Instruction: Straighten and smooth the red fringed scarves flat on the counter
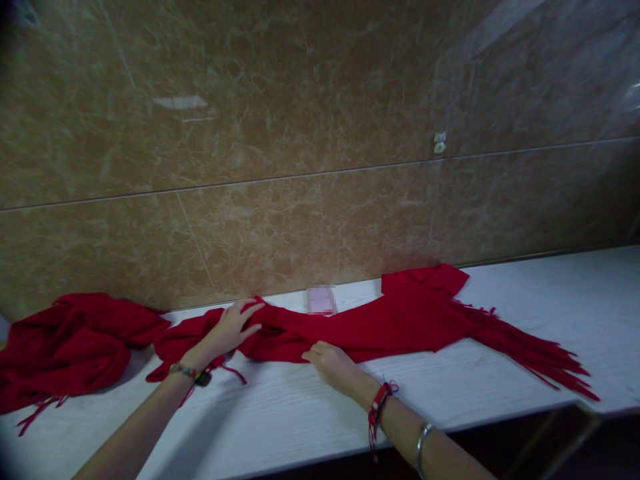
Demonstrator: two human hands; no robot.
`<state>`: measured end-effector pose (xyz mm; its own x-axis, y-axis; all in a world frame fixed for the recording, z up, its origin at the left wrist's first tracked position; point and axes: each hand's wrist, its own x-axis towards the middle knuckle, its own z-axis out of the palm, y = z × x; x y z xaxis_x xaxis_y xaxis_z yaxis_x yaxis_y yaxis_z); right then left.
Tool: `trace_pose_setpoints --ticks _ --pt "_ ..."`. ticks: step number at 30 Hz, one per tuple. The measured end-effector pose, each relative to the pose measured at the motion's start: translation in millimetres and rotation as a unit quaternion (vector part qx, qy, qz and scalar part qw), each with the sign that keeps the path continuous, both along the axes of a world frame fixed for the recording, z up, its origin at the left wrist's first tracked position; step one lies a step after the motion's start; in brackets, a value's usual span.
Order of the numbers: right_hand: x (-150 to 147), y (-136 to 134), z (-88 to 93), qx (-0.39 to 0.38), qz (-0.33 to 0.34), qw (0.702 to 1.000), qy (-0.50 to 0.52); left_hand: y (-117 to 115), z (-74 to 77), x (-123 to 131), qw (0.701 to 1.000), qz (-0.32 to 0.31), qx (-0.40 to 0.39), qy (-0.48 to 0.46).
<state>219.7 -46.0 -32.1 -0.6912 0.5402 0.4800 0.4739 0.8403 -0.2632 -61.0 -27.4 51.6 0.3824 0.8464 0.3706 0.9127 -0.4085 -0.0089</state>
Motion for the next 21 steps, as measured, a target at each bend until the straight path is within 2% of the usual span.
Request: trace_pose_setpoints --ticks 1,3,6,8,10,13,15,18,21 --pt "1 2 0.2 -0.017 -0.004 0.999 0.027 -7 -13.6 2 0.999 -0.041 -0.026 0.007" --pt "3 6 2.2 -0.046 -0.023 0.995 0.088 -17 -35.4 -1 0.995 -0.08 -0.057 0.001" --pt "8 9 8.5 -0.092 -0.059 0.975 0.193 -17 -51.8 -11 0.992 -0.067 -0.073 -0.079" --pt "11 7 14.4 -0.112 -0.054 0.966 0.225 -11 -53.8 -15 0.986 -0.034 -0.055 -0.155" --pt "14 3 20.9 -0.138 -0.017 0.965 0.222 -6 -52.5 -15 0.979 -0.009 -0.012 -0.204" --pt "19 -5 28.2 -0.212 0.064 0.961 0.167 -9 -50.8 -6 0.981 0.0 0.08 -0.179" --pt "21 -9 29.7 -0.244 0.106 0.959 0.1 -19 -51.0 3 0.987 -0.016 0.102 -0.124" --pt "23 -12 27.9 -0.231 0.109 0.967 0.018 -37 -50.2 18 0.995 -0.087 0.015 -0.047" --pt "21 -13 26.1 -0.203 0.085 0.975 -0.002 -52 -46.8 29 0.988 -0.138 -0.069 -0.007"
